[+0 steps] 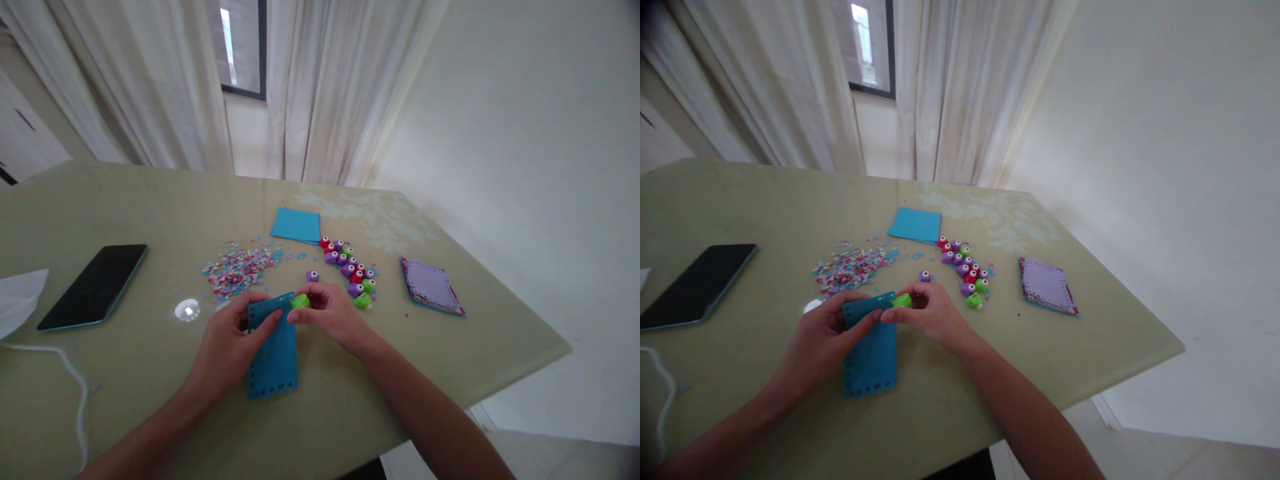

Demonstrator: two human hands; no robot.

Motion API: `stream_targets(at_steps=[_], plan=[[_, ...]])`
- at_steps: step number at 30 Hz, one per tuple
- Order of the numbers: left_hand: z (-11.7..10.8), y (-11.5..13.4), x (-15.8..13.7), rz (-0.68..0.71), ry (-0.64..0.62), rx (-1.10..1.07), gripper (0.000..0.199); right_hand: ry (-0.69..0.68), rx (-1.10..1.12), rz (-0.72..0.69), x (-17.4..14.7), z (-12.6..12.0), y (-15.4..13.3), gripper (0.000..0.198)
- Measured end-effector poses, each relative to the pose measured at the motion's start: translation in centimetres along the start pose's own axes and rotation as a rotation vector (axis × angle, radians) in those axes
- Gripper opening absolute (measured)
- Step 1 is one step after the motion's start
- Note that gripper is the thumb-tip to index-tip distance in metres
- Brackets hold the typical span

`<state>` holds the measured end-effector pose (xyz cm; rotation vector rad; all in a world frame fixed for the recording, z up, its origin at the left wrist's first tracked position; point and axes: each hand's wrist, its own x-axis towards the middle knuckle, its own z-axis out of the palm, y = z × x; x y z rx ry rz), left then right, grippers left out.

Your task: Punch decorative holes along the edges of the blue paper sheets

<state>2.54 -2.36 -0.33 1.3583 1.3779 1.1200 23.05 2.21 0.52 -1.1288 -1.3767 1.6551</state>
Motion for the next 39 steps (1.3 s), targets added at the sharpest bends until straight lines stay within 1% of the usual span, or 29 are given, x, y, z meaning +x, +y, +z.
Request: stream_targets(at_steps=[4,12,17,20,24,32,35,39], plan=[[0.1,0.2,0.0,0.026,0.021,0.020,0.031,-0.023,-0.009,0.001,-0.1,0.1,0.0,0.054],[0.0,-0.3,0.0,-0.060,0.034,-0.051,0.037,-0.038,-0.059,0.002,-0.3,0.1,0.2,0.054],[-0.1,0.0,0.3,-0.083,0.032,-0.099,0.039,-0.047,-0.051,-0.008,-0.2,0.2,0.3,0.057],[-0.1,0.3,0.4,-0.068,0.031,-0.081,0.039,-0.031,-0.049,-0.021,-0.1,0.3,0.4,0.056],[-0.1,0.5,0.4,-0.043,-0.004,-0.033,0.038,-0.014,-0.076,-0.041,-0.1,0.2,0.7,0.053],[0.2,0.3,0.0,-0.136,-0.038,-0.141,0.039,-0.093,0.035,-0.012,-0.3,0.8,0.6,0.052],[0.2,0.4,0.0,-0.163,-0.037,-0.177,0.039,-0.084,0.033,-0.003,-0.4,1.0,0.4,0.054],[0.2,0.4,0.2,-0.176,-0.038,-0.186,0.039,-0.045,-0.012,-0.030,-0.5,1.1,0.4,0.056]])
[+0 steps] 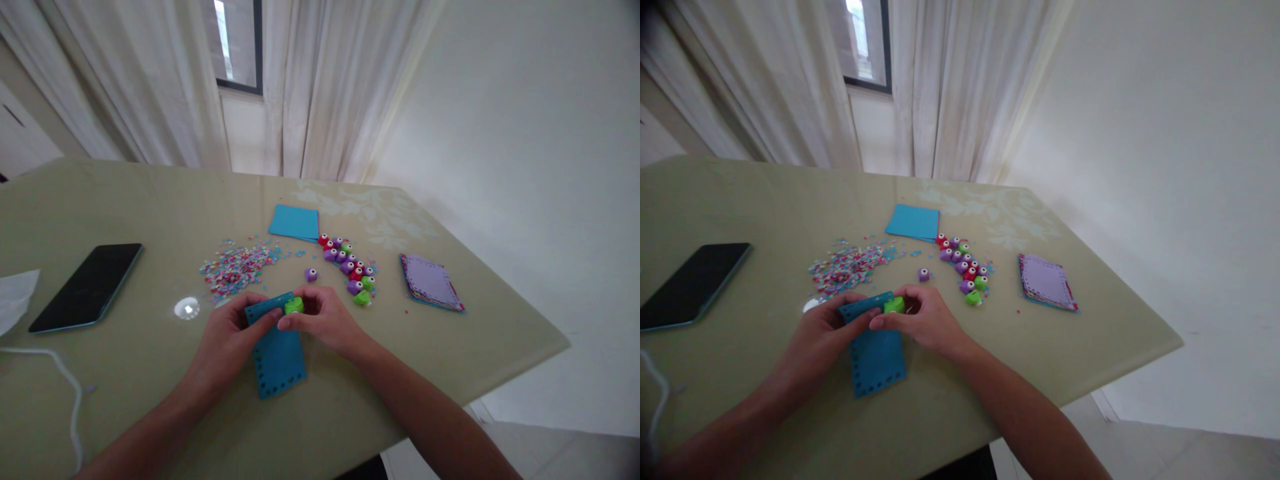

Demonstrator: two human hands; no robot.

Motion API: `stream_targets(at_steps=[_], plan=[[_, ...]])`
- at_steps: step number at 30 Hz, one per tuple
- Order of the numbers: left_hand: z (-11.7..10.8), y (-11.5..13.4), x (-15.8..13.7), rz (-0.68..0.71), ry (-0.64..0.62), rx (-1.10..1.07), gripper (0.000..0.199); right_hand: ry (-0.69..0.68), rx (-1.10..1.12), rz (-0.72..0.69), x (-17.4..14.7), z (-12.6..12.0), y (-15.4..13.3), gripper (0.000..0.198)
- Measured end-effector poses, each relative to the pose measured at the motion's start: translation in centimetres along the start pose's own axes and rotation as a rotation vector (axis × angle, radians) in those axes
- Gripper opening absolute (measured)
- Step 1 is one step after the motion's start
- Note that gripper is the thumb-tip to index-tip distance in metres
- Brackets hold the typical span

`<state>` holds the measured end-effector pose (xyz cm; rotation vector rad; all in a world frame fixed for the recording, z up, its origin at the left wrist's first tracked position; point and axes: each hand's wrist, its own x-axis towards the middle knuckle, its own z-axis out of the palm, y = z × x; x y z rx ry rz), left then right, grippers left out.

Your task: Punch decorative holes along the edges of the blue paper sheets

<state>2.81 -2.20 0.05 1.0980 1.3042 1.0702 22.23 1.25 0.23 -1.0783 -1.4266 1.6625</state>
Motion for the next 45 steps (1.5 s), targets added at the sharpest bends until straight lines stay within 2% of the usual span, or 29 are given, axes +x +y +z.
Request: stream_targets(at_steps=[15,33,45], plan=[[-0.04,0.09,-0.04,0.004,-0.001,0.018,0.041,0.027,-0.081,-0.056,0.12,0.00,0.13,0.053],[0.00,-0.43,0.24,-0.013,-0.007,0.007,0.042,0.002,0.062,-0.027,0.11,0.24,-0.09,0.055],[-0.06,0.17,0.05,-0.018,-0.006,0.030,0.044,0.007,0.028,-0.025,0.11,0.28,0.09,0.056]])
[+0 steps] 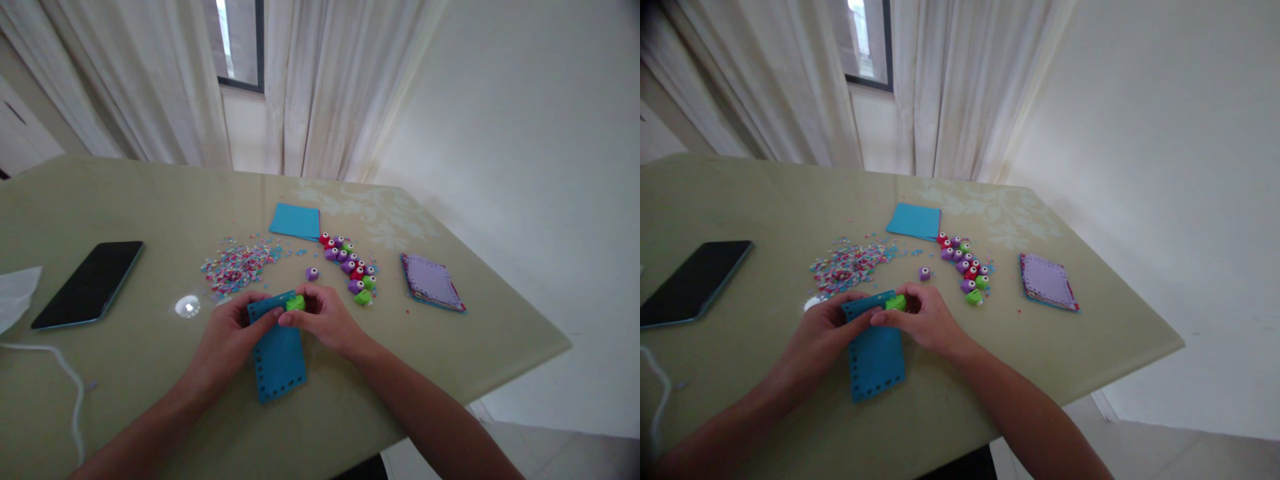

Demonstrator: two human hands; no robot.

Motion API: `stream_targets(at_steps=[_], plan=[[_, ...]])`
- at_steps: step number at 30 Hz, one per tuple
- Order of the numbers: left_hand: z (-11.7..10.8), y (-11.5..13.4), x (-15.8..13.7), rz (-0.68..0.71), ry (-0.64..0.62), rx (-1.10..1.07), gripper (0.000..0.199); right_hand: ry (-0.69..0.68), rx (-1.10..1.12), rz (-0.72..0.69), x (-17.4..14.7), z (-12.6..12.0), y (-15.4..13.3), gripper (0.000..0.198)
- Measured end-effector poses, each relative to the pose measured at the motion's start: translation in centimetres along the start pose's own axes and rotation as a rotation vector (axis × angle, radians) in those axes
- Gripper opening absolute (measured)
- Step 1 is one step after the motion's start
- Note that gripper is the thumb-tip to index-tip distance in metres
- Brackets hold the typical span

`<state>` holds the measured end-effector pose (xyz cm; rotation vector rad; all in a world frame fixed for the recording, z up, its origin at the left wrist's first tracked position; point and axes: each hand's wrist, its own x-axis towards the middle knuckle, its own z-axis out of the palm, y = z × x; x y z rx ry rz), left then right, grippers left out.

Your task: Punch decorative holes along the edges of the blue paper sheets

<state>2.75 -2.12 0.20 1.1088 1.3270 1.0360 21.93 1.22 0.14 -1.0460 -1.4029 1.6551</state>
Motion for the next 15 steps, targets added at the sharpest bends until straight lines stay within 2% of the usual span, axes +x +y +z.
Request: stream_targets(at_steps=[15], plan=[[0.27,0.42,-0.28,0.016,-0.009,-0.031,0.039,0.042,-0.064,-0.020,-0.30,0.06,-0.25,0.056]])
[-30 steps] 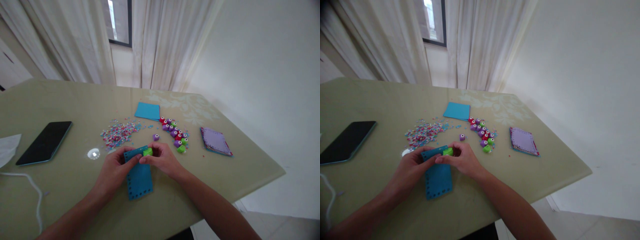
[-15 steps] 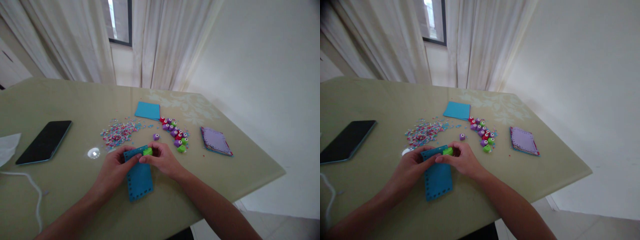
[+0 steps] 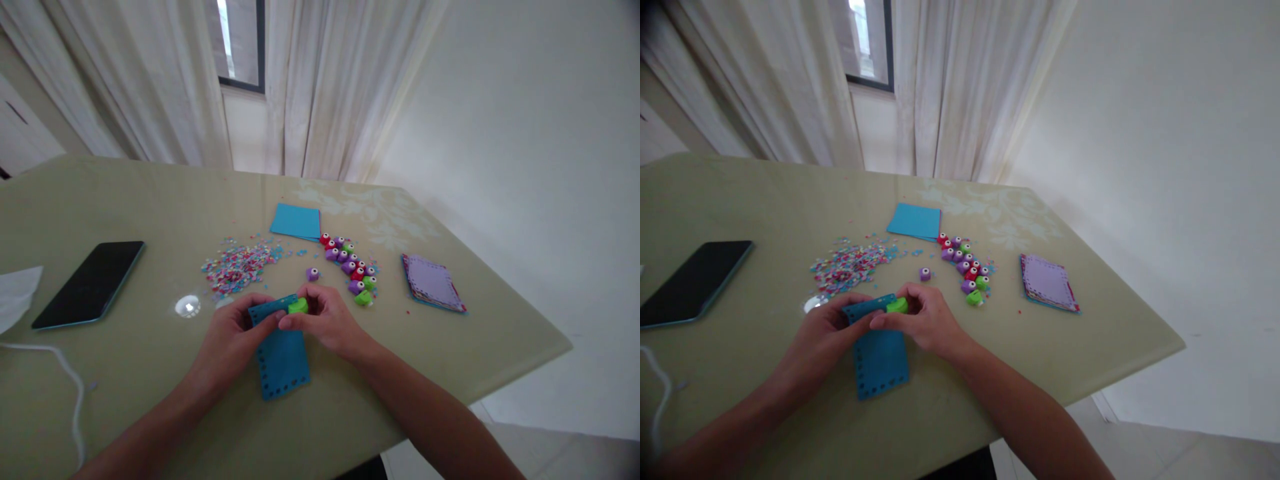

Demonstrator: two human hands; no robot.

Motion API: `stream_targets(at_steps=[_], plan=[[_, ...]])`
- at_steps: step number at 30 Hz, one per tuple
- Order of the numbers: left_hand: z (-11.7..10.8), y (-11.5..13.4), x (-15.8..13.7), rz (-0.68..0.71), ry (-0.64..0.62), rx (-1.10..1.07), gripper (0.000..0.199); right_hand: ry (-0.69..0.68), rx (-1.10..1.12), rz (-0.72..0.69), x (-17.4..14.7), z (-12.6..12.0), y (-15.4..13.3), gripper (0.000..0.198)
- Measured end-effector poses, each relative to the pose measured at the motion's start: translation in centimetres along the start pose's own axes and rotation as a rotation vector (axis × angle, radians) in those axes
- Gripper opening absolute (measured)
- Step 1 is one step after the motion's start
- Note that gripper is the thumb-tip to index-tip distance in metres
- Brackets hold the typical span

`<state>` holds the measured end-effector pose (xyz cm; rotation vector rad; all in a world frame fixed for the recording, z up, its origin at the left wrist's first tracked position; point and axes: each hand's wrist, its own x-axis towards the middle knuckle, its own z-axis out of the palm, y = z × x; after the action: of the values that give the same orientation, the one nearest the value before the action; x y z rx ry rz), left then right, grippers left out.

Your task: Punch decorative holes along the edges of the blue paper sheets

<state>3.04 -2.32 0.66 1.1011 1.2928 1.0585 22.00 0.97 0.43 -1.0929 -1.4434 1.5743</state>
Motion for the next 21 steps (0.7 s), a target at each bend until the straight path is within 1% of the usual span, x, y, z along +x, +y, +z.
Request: stream_targets(at_steps=[7,10,13,16,19,21], plan=[[-0.3,-0.3,0.0,0.006,-0.025,0.009,0.040,0.005,0.028,0.007,-0.1,0.3,-0.3,0.060],[-0.2,-0.4,0.0,0.004,-0.023,0.016,0.041,0.017,-0.005,-0.016,0.1,0.3,-0.1,0.057],[0.0,-0.5,-0.1,-0.004,-0.004,-0.045,0.046,0.030,-0.046,-0.033,0.2,0.2,0.0,0.055],[0.2,-0.2,-0.2,0.022,-0.075,-0.106,0.054,0.039,-0.074,-0.040,0.3,0.1,0.0,0.054],[0.2,0.3,-0.3,0.056,-0.140,-0.034,0.056,0.023,-0.094,-0.054,0.2,0.2,0.3,0.050],[0.2,0.6,-0.3,0.081,-0.116,0.039,0.050,0.016,-0.106,-0.062,0.1,0.3,0.5,0.047]])
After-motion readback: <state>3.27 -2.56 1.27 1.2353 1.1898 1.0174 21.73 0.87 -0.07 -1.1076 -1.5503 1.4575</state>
